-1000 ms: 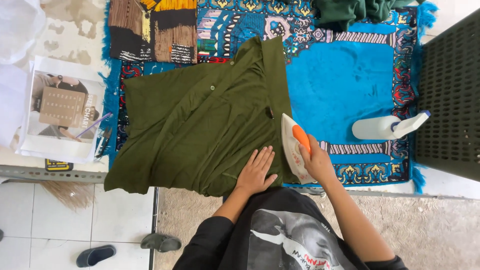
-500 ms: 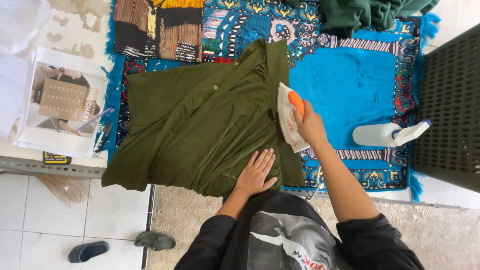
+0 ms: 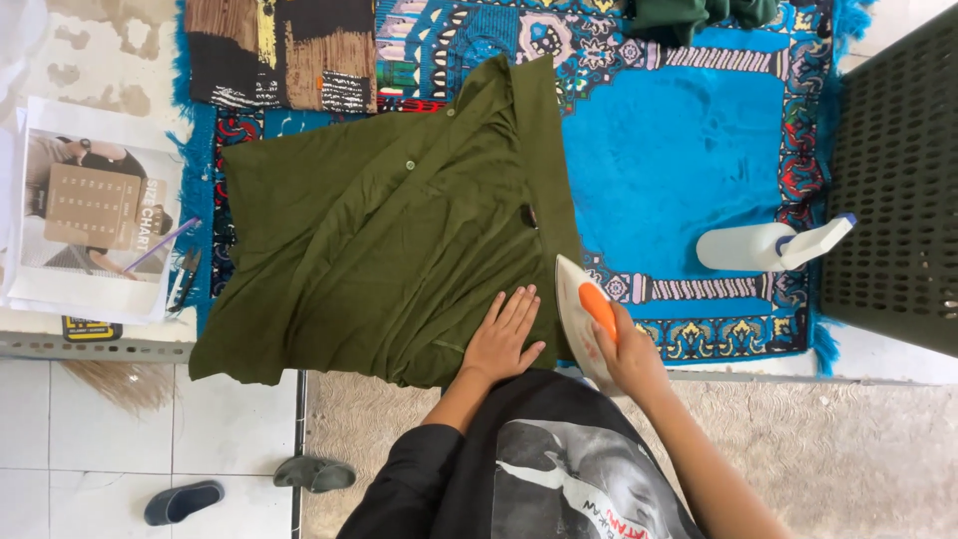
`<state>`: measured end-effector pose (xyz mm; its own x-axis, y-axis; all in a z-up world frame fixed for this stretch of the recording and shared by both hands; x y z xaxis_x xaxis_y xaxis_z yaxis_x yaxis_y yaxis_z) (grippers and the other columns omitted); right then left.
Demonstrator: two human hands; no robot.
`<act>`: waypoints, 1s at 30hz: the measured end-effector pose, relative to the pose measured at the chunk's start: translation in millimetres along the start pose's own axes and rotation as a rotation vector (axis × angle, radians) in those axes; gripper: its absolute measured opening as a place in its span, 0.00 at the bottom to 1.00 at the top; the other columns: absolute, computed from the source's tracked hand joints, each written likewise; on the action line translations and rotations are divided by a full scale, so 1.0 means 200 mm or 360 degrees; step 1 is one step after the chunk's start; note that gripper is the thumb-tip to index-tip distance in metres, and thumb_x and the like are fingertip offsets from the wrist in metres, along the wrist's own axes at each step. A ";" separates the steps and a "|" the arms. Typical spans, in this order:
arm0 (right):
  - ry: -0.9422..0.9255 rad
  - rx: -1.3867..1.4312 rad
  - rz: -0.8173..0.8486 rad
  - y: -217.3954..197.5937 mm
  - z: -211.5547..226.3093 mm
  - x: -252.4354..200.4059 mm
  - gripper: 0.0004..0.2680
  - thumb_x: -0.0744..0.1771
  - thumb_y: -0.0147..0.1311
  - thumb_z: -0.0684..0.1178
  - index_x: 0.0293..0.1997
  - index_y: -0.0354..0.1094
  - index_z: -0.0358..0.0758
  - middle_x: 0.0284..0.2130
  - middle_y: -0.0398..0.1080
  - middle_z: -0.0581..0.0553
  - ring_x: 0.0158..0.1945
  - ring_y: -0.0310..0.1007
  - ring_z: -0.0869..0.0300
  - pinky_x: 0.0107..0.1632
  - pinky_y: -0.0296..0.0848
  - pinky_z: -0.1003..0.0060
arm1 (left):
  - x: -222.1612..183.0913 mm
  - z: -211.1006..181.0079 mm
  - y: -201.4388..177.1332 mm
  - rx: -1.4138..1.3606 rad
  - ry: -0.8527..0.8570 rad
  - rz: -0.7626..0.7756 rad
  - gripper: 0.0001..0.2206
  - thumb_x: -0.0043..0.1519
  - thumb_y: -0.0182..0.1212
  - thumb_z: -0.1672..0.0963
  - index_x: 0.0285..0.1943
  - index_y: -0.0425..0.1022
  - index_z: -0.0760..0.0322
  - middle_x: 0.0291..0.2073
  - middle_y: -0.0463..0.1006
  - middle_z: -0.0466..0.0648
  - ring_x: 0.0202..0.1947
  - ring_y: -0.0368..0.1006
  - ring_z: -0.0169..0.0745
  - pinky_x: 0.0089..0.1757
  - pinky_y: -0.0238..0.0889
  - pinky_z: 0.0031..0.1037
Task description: A person irons a green garment on a patterned mat and then folds it.
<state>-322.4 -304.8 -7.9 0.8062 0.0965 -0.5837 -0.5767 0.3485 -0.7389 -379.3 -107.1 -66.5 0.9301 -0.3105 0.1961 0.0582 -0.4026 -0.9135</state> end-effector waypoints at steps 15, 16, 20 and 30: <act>-0.0040 0.0027 -0.0116 -0.06 0.04 -0.10 0.20 0.70 0.44 0.64 0.69 0.60 0.50 0.39 0.77 0.25 0.48 0.78 0.33 0.51 0.76 0.42 | 0.00 -0.01 0.01 0.0029 -0.0025 0.0101 0.34 0.69 0.35 0.43 0.79 0.49 0.69 0.79 0.47 0.57 0.79 0.41 0.49 0.73 0.28 0.47; -0.0051 0.0030 -0.0122 -0.08 0.08 -0.06 0.20 0.70 0.44 0.64 0.69 0.60 0.50 0.39 0.77 0.25 0.48 0.78 0.33 0.51 0.76 0.42 | 0.00 -0.01 0.01 0.0040 -0.0026 0.0093 0.34 0.69 0.35 0.43 0.79 0.49 0.69 0.79 0.47 0.57 0.79 0.41 0.49 0.73 0.28 0.47; -0.0212 0.0075 -0.0268 -0.17 0.28 0.13 0.19 0.71 0.45 0.63 0.67 0.62 0.46 0.38 0.77 0.25 0.46 0.78 0.33 0.49 0.76 0.41 | 0.00 -0.01 -0.03 0.0036 0.0005 0.0054 0.34 0.69 0.38 0.44 0.78 0.50 0.69 0.78 0.48 0.59 0.78 0.42 0.50 0.72 0.30 0.47; -0.0257 0.0063 -0.0526 -0.44 0.41 0.58 0.18 0.72 0.46 0.63 0.66 0.61 0.44 0.40 0.75 0.24 0.49 0.76 0.31 0.49 0.75 0.39 | -0.01 0.00 -0.03 0.0094 0.0044 -0.0037 0.36 0.67 0.39 0.43 0.79 0.50 0.69 0.78 0.50 0.58 0.78 0.44 0.51 0.72 0.34 0.48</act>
<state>-168.0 -247.9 16.2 0.9605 0.1175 -0.2524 -0.2783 0.4212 -0.8632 -380.8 -105.1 -62.0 0.9179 -0.3258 0.2265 0.1016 -0.3587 -0.9279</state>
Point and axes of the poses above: each hand's wrist, its own x-axis towards the middle knuckle, its own y-axis out of the palm, z = x × y, the point moved 7 cm from there along x, towards the middle knuckle
